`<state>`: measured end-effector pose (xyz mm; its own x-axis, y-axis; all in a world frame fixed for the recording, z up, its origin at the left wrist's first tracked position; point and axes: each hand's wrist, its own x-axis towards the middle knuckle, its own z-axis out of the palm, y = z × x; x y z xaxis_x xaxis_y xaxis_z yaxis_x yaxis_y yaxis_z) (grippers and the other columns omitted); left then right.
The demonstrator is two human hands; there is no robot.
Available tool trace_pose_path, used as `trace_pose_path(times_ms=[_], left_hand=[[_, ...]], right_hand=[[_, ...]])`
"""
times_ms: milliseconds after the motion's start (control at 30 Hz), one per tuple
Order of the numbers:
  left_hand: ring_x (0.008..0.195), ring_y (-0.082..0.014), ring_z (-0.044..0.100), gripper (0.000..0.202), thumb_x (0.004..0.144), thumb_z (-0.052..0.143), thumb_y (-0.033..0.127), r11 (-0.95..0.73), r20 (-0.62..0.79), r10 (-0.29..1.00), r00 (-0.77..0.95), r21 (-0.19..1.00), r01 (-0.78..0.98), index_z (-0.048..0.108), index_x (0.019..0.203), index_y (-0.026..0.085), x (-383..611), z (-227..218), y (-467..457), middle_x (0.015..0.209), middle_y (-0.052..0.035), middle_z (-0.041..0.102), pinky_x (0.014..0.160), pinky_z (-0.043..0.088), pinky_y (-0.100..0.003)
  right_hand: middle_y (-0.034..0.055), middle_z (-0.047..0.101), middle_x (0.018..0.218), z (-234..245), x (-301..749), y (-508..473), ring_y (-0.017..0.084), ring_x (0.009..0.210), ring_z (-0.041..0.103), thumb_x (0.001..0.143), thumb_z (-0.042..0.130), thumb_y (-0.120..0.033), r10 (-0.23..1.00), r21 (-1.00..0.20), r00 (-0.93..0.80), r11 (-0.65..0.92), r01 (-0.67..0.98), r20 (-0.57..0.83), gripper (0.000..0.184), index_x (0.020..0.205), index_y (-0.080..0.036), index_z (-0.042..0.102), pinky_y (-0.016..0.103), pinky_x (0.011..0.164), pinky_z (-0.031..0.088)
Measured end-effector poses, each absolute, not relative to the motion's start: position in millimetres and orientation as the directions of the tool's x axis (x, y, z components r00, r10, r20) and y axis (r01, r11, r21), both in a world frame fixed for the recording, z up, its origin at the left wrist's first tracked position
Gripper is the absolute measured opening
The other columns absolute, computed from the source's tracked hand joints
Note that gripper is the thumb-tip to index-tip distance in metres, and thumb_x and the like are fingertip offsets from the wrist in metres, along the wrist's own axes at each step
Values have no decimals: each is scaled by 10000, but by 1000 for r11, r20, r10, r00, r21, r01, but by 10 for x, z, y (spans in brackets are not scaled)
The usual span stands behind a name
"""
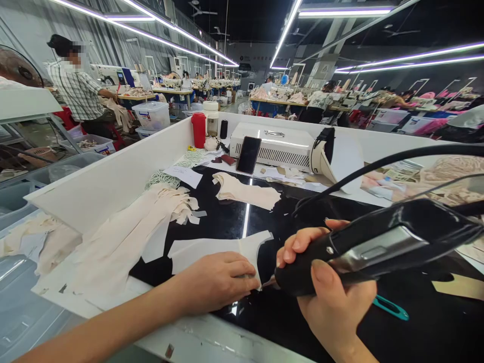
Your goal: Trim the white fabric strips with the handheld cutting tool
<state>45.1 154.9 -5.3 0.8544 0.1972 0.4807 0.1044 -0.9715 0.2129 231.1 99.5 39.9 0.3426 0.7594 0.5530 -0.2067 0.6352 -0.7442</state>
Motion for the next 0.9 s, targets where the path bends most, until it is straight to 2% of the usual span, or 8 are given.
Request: trace_pose_path(times_ms=[133,367,667,800,900], left_hand=[[1039,-206,696,204,1118,508,171,-969,478,203,855,225,104,703,1170,142,445,-74,1549,1078,-84,735,1000,570,-305],[1049,-201,703,202,1111,514,160,-971,462,199,864,214,108,698,1194,149,445,-80,1559,1073,-92,732,1007,571,-303],[1071,-202,700,229,1128,484,178,-966,455,212,865,230,116,702,1191,154,439,-48,1552,1097,-92,742,1012,579,-312],[1104,-219,702,223,1121,507,187,-963,426,214,879,245,116,680,1254,140,419,-74,1558,1136,-98,743,1038,577,-337],[1134,-235,708,262,1115,529,212,-952,412,249,877,270,144,644,1338,137,386,-102,1563,1250,-112,725,1034,591,-355]], right_hand=[[-21,689,865,410,2308,991,154,676,676,946,792,-274,765,-758,354,623,-194,538,347,1249,-303,624,313,591,614],[-29,671,841,428,2319,1008,161,650,656,901,831,-347,756,-749,369,632,-199,540,389,1231,-300,629,313,568,597],[-25,668,867,390,2296,999,165,667,664,930,796,-298,773,-764,354,612,-202,526,359,1239,-314,615,326,589,597],[-22,664,866,393,2298,997,160,673,666,949,784,-294,777,-769,348,608,-198,524,346,1245,-309,604,325,587,601],[-22,663,874,398,2293,995,154,675,667,941,795,-293,777,-766,345,610,-205,527,363,1246,-303,597,308,578,599]])
